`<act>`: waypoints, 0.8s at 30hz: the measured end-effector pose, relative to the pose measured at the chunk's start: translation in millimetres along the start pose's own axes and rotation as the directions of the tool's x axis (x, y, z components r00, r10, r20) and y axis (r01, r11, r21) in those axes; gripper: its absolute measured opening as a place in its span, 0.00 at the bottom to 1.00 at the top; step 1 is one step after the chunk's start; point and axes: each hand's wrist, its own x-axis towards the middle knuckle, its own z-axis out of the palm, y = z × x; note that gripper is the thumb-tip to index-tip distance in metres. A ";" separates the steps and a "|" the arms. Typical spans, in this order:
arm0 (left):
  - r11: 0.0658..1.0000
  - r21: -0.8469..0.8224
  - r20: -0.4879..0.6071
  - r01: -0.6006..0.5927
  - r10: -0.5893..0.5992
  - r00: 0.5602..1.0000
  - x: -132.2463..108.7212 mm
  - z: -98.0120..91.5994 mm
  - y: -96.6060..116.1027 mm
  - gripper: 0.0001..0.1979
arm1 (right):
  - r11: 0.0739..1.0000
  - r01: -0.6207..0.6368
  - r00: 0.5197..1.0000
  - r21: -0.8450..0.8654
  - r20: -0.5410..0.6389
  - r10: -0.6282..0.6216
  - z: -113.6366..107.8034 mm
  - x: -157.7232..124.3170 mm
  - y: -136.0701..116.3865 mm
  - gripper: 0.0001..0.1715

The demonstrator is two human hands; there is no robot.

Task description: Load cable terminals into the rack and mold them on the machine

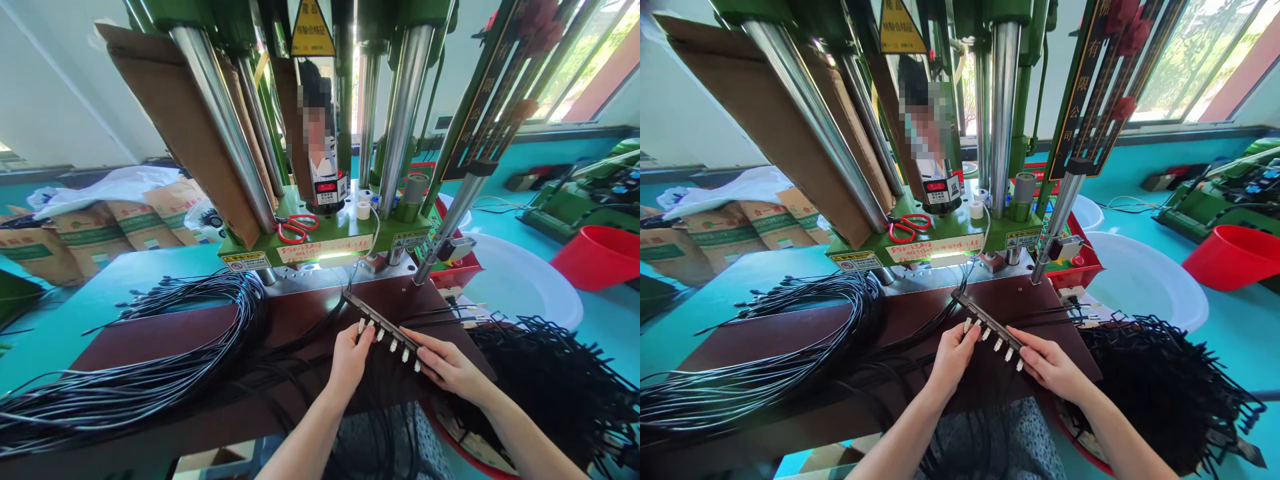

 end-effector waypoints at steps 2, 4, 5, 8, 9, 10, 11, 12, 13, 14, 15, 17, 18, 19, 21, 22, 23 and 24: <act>1.000 -0.001 -0.005 0.026 -0.026 1.000 0.2 -0.2 0.1 0.18 | 0.997 0.044 0.998 -0.069 0.037 -0.042 -0.5 0.6 3.0 0.33; 0.999 -0.010 0.006 0.050 -0.050 0.999 -0.3 -0.6 1.8 0.18 | 0.993 0.059 0.997 -0.101 0.045 -0.055 -0.4 0.4 4.1 0.33; 0.998 -0.017 0.024 0.061 -0.061 0.998 -0.8 -1.2 3.3 0.19 | 0.994 0.055 0.998 -0.096 0.039 -0.051 -0.3 0.0 3.9 0.33; 0.999 0.012 0.110 0.053 -0.054 0.992 -3.4 -7.0 9.2 0.20 | 0.999 0.017 1.000 -0.047 0.023 -0.016 -1.2 -1.9 2.5 0.34; 0.998 0.039 0.145 0.057 -0.062 0.987 -4.4 -10.1 11.3 0.21 | 0.999 0.003 1.000 -0.036 0.026 -0.002 -1.9 -2.4 2.3 0.34; 0.995 0.065 0.176 0.073 -0.083 0.981 -5.4 -13.3 13.4 0.21 | 0.999 -0.011 0.999 -0.032 0.031 0.012 -2.8 -2.8 2.3 0.34; 0.991 0.083 0.201 0.100 -0.115 0.973 -6.3 -16.5 15.4 0.21 | 0.999 -0.022 0.999 -0.031 0.035 0.023 -3.8 -2.9 2.7 0.33; 0.986 0.091 0.220 0.137 -0.154 0.963 -7.0 -19.4 17.2 0.22 | 0.999 -0.027 0.999 -0.034 0.037 0.028 -4.7 -2.8 3.3 0.32; 0.981 0.090 0.230 0.171 -0.187 0.955 -7.5 -21.7 18.9 0.22 | 0.999 -0.028 0.999 -0.039 0.039 0.029 -5.5 -2.7 4.0 0.32; 0.978 0.083 0.233 0.189 -0.204 0.951 -7.7 -23.4 20.3 0.22 | 0.999 -0.026 0.999 -0.045 0.042 0.028 -6.1 -2.4 4.7 0.32; 0.978 0.074 0.232 0.195 -0.207 0.950 -7.7 -24.6 21.4 0.22 | 0.998 -0.022 0.999 -0.050 0.043 0.024 -6.4 -2.1 5.2 0.32; 0.980 0.059 0.239 0.192 -0.201 0.950 -7.2 -26.0 22.4 0.23 | 0.998 -0.013 0.998 -0.062 0.052 0.016 -6.6 -1.8 5.3 0.33; 0.980 0.048 0.248 0.191 -0.197 0.949 -7.0 -26.6 22.2 0.24 | 0.998 -0.009 0.998 -0.070 0.063 0.013 -6.5 -1.8 4.8 0.33; 0.981 0.029 0.259 0.193 -0.194 0.946 -7.0 -27.1 21.5 0.24 | 0.997 -0.001 0.997 -0.081 0.075 0.007 -6.5 -1.9 3.9 0.33; 0.977 -0.032 0.281 0.213 -0.195 0.940 -7.3 -28.4 19.0 0.24 | 0.992 0.028 0.994 -0.123 0.108 -0.015 -6.7 -2.3 1.7 0.32; 0.972 -0.065 0.285 0.227 -0.200 0.938 -7.6 -29.2 17.4 0.24 | 0.986 0.050 0.991 -0.156 0.129 -0.029 -6.9 -2.5 0.5 0.31; 0.965 -0.096 0.284 0.244 -0.208 0.936 -7.9 -29.8 15.8 0.24 | 0.978 0.076 0.987 -0.197 0.151 -0.047 -7.1 -2.7 -0.6 0.30; 0.958 -0.120 0.281 0.259 -0.217 0.935 -8.1 -30.3 14.3 0.24 | 0.966 0.102 0.983 -0.238 0.171 -0.061 -7.2 -2.8 -1.4 0.29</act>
